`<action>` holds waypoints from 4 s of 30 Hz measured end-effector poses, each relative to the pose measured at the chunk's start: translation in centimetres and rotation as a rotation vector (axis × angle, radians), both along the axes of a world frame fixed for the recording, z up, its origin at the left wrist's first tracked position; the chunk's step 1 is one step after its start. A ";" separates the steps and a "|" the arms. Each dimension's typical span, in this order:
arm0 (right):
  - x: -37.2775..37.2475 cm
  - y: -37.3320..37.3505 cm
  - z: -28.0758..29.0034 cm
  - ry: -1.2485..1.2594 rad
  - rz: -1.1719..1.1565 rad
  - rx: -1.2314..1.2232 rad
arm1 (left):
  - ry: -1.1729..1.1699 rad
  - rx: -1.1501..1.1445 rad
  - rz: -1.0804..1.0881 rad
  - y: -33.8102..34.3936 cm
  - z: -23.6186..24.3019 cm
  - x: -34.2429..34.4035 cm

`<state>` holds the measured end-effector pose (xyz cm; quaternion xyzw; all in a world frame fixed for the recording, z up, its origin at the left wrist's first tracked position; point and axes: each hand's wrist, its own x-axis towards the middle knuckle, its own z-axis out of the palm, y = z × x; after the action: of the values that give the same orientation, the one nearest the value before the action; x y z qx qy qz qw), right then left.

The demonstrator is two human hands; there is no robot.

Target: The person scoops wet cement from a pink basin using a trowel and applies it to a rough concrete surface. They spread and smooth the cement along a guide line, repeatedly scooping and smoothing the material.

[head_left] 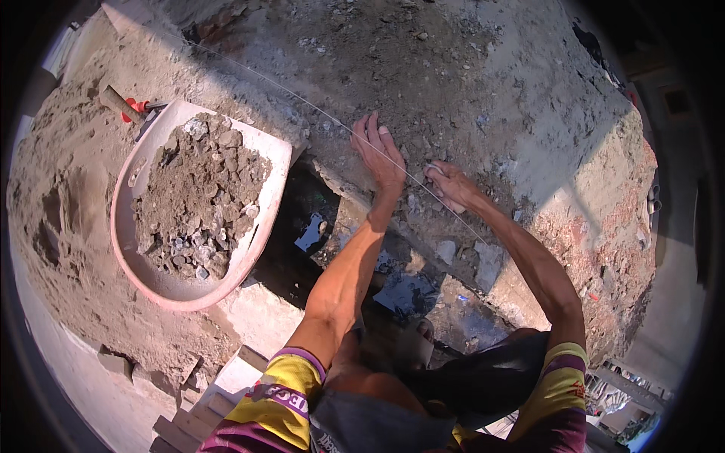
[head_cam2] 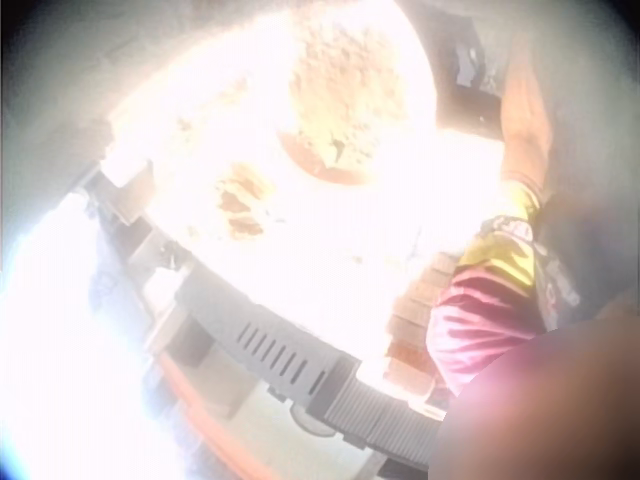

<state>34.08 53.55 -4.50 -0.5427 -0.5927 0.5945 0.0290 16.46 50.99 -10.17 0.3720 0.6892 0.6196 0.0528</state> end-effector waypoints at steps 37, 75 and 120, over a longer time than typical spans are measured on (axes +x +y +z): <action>-1.8 7.1 0.3 -0.358 0.447 0.788 | 0.133 -0.248 -0.010 -2.9 -1.4 -6.2; -17.0 10.6 2.8 -0.229 0.691 1.503 | -0.222 0.033 0.120 -4.5 2.4 -4.5; 1.1 -5.2 3.8 -0.078 -0.132 -0.028 | -0.273 -0.067 -0.044 -0.3 0.7 5.2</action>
<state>35.16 48.32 -0.69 -0.6036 -0.5479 0.5779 0.0373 21.67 50.70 -9.52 0.2973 0.6877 0.6396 0.1721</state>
